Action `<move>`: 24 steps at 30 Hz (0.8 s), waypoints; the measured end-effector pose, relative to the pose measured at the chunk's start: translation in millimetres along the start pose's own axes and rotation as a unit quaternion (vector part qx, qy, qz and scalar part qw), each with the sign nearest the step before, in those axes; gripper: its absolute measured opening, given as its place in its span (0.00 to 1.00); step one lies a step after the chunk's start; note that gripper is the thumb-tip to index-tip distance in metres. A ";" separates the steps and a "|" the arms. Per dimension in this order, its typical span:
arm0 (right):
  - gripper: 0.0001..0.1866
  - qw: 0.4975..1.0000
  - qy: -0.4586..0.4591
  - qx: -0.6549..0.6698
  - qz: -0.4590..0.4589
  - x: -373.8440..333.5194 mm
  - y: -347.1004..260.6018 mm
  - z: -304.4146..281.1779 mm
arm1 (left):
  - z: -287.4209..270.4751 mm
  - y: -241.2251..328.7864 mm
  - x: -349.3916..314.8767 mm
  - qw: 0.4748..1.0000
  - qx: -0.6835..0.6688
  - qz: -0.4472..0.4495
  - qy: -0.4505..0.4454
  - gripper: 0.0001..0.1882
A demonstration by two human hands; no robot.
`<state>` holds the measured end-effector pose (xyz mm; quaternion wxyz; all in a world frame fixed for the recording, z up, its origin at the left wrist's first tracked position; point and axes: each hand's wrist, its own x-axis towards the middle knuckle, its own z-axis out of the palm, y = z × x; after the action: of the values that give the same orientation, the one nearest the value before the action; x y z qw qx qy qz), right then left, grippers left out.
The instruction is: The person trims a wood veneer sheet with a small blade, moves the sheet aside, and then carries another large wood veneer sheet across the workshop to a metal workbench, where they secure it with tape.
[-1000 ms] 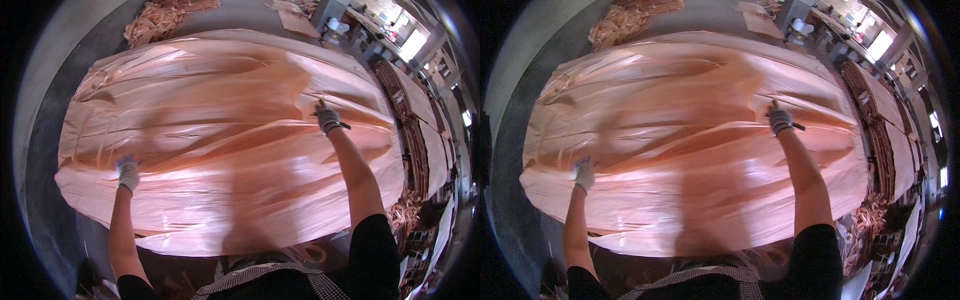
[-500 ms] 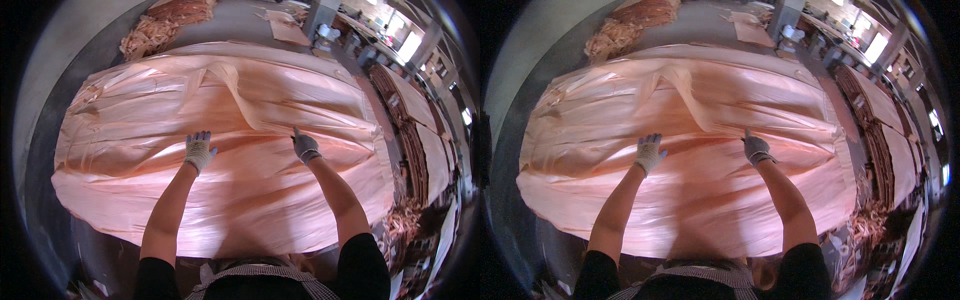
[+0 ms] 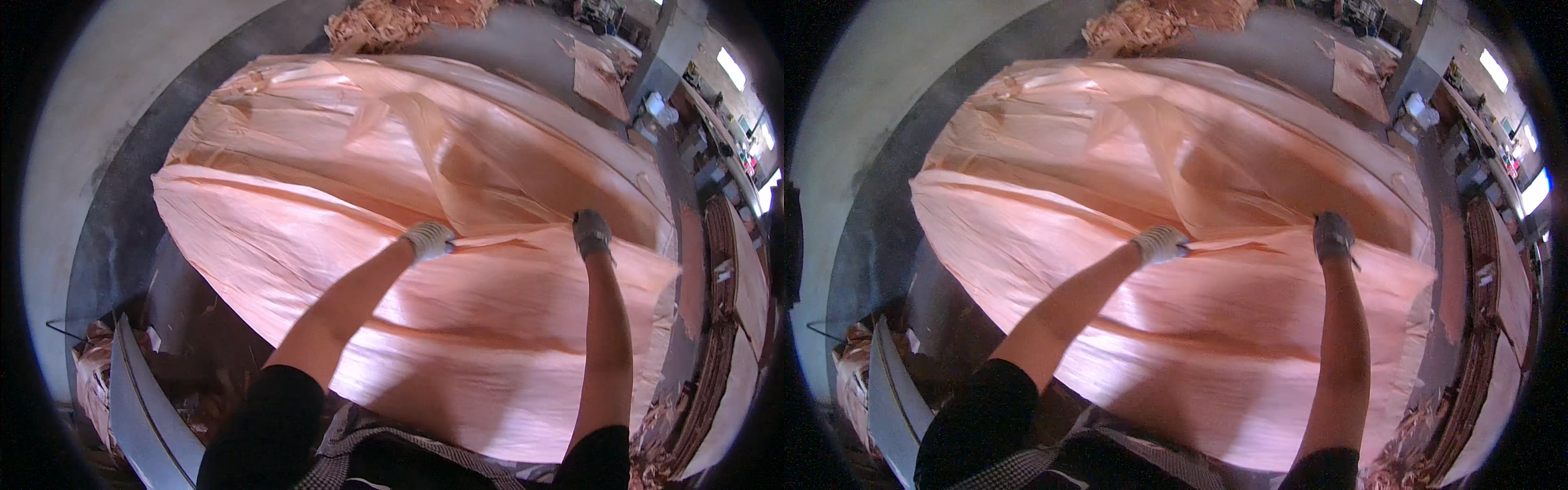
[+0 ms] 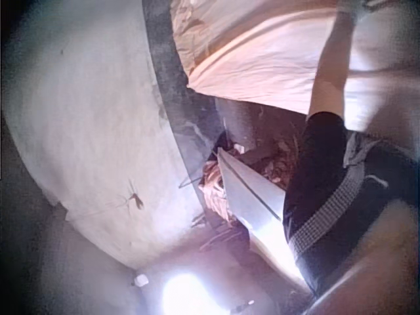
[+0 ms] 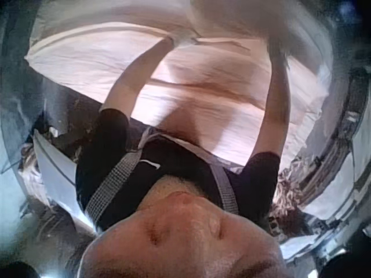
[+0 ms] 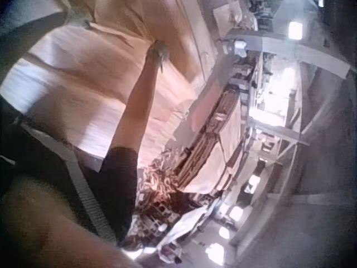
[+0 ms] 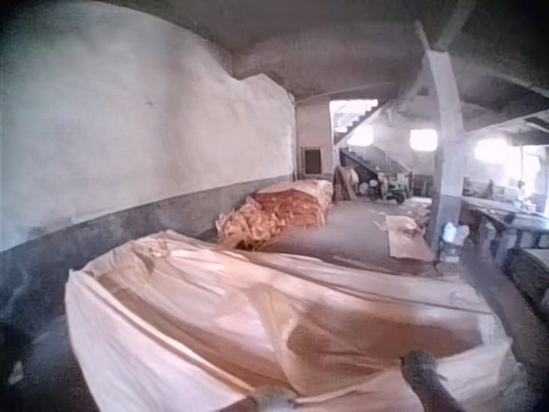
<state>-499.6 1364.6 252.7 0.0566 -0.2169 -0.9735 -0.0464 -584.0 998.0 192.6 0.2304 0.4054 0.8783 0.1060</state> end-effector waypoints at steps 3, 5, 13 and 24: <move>0.12 0.986 0.059 0.046 -0.149 -5.8 -23.2 -31.9 | -11.1 33.1 -32.0 0.998 -0.044 -0.009 -0.032 0.22; 0.13 0.941 0.011 0.207 -0.268 -43.6 -90.9 -51.1 | 10.8 43.3 -54.1 0.988 -0.107 0.020 0.109 0.20; 0.15 0.893 -0.270 0.071 -0.353 -84.2 -121.5 2.8 | 21.8 78.6 -95.7 0.994 0.087 0.065 -0.015 0.08; 0.11 0.953 -0.090 0.060 -0.283 -110.0 -46.5 -25.8 | 31.8 121.5 -123.6 0.974 -0.085 0.089 -0.189 0.41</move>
<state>-418.3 1273.8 260.9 -0.0340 0.0682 -0.9969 0.0180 -417.9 982.7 249.7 0.4159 0.4731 0.7670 0.1219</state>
